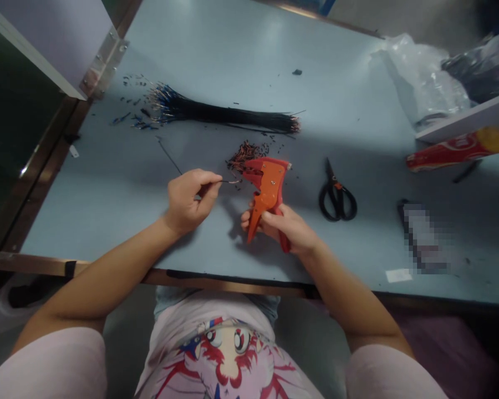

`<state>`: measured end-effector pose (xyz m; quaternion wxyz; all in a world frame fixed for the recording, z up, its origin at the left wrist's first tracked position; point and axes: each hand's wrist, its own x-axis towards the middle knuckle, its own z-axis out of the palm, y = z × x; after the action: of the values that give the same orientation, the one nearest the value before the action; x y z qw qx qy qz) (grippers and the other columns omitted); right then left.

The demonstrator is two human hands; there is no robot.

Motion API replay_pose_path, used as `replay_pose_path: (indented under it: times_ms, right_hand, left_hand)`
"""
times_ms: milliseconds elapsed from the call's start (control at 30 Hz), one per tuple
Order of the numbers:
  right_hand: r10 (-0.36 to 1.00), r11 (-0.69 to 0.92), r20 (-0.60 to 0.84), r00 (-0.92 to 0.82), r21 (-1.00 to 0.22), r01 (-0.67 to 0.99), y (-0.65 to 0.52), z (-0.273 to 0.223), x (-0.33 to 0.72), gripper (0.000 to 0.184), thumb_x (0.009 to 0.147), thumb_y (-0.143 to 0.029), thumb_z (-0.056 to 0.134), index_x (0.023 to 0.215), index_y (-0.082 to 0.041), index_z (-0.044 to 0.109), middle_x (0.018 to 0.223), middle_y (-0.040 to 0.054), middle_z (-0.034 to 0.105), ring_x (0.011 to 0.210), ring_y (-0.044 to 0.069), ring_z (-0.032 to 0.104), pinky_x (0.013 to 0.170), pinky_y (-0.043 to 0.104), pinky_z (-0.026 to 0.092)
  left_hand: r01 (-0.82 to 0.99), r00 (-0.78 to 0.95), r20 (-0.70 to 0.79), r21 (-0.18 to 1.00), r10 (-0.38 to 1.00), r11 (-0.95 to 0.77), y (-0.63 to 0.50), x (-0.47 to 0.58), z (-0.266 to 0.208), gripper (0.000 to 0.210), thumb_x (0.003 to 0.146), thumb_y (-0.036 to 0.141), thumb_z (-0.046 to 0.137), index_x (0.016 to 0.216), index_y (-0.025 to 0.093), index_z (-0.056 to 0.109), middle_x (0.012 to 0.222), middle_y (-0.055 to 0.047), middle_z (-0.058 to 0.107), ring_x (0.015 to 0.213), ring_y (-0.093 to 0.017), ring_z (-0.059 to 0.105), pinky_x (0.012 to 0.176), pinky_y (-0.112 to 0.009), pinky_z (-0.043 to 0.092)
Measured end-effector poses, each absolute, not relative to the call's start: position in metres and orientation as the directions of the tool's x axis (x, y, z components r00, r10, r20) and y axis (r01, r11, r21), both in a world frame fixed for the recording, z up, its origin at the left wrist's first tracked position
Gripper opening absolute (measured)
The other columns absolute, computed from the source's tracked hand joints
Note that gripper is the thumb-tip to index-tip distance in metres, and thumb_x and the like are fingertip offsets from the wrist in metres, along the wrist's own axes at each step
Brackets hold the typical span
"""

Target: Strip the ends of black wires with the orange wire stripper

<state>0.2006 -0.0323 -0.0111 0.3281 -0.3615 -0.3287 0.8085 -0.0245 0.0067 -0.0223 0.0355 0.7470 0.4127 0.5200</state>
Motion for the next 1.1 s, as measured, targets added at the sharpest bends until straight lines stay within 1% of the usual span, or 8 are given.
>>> replay_pose_path:
  times_ms: [100, 200, 300, 433, 533, 833, 1100]
  right_hand:
    - [0.743, -0.597, -0.394, -0.541, -0.755, -0.270, -0.033, -0.010, 0.200, 0.047, 0.074, -0.034, 0.076, 0.110, -0.015, 0.053, 0.101, 0.0103, 0.066, 0.089, 0.023, 0.067, 0.080, 0.040, 0.054]
    - [0.727, -0.606, -0.389, -0.566, -0.750, -0.263, -0.035, -0.010, 0.200, 0.044, 0.076, -0.032, 0.075, 0.111, -0.015, 0.054, 0.099, 0.0088, 0.066, 0.086, 0.020, 0.068, 0.080, 0.038, 0.054]
    - [0.712, -0.613, -0.370, -0.596, -0.742, -0.272, -0.037, -0.009, 0.198, 0.041, 0.078, -0.032, 0.073, 0.110, -0.014, 0.054, 0.095, 0.0082, 0.065, 0.083, 0.019, 0.067, 0.077, 0.035, 0.054]
    - [0.693, -0.627, -0.350, -0.631, -0.724, -0.288, -0.039, -0.010, 0.197, 0.038, 0.079, -0.030, 0.070, 0.109, -0.014, 0.053, 0.093, 0.0081, 0.064, 0.080, 0.020, 0.066, 0.072, 0.038, 0.056]
    - [0.682, -0.636, -0.345, -0.645, -0.714, -0.291, -0.039, -0.010, 0.196, 0.037, 0.079, -0.028, 0.070, 0.108, -0.014, 0.053, 0.092, 0.0079, 0.063, 0.079, 0.021, 0.065, 0.067, 0.038, 0.056]
    - [0.684, -0.637, -0.345, -0.643, -0.712, -0.295, -0.040, -0.010, 0.195, 0.032, 0.079, -0.028, 0.070, 0.104, -0.013, 0.056, 0.089, 0.0065, 0.062, 0.077, 0.019, 0.065, 0.074, 0.039, 0.054]
    - [0.693, -0.623, -0.336, -0.638, -0.725, -0.295, -0.041, -0.008, 0.194, 0.032, 0.078, -0.028, 0.071, 0.103, -0.013, 0.056, 0.087, 0.0062, 0.063, 0.075, 0.019, 0.064, 0.074, 0.040, 0.055]
  left_hand:
    - [0.553, 0.133, 0.753, 0.483, 0.644, -0.679, 0.007, -0.025, -0.022, 0.007, 0.082, 0.018, 0.058, 0.087, 0.020, 0.062, 0.069, 0.002, 0.063, 0.054, -0.006, 0.050, 0.055, -0.020, 0.041]
    - [0.508, 0.143, 0.748, 0.507, 0.648, -0.697, 0.008, -0.024, -0.021, 0.010, 0.082, 0.016, 0.059, 0.089, 0.020, 0.062, 0.070, 0.002, 0.061, 0.055, -0.006, 0.048, 0.053, -0.020, 0.039]
    - [0.485, 0.121, 0.721, 0.557, 0.682, -0.675, 0.007, -0.021, -0.021, 0.008, 0.081, 0.015, 0.060, 0.086, 0.020, 0.063, 0.068, 0.002, 0.059, 0.055, -0.006, 0.047, 0.054, -0.020, 0.038]
    - [0.469, 0.109, 0.661, 0.624, 0.742, -0.625, 0.005, -0.016, -0.022, 0.005, 0.080, 0.016, 0.061, 0.083, 0.019, 0.062, 0.067, 0.002, 0.056, 0.056, -0.007, 0.045, 0.055, -0.021, 0.038]
    - [0.476, 0.103, 0.625, 0.652, 0.773, -0.590, 0.003, -0.013, -0.023, 0.004, 0.080, 0.016, 0.059, 0.082, 0.018, 0.062, 0.068, 0.002, 0.056, 0.056, -0.007, 0.045, 0.054, -0.022, 0.037]
    - [0.485, 0.108, 0.597, 0.666, 0.795, -0.566, 0.003, -0.011, -0.023, 0.003, 0.080, 0.014, 0.058, 0.078, 0.017, 0.060, 0.066, 0.003, 0.054, 0.057, -0.007, 0.045, 0.055, -0.021, 0.036]
    - [0.482, 0.127, 0.595, 0.662, 0.794, -0.573, 0.002, -0.011, -0.024, 0.004, 0.082, 0.015, 0.057, 0.081, 0.017, 0.060, 0.067, 0.003, 0.053, 0.057, -0.007, 0.044, 0.055, -0.021, 0.036]
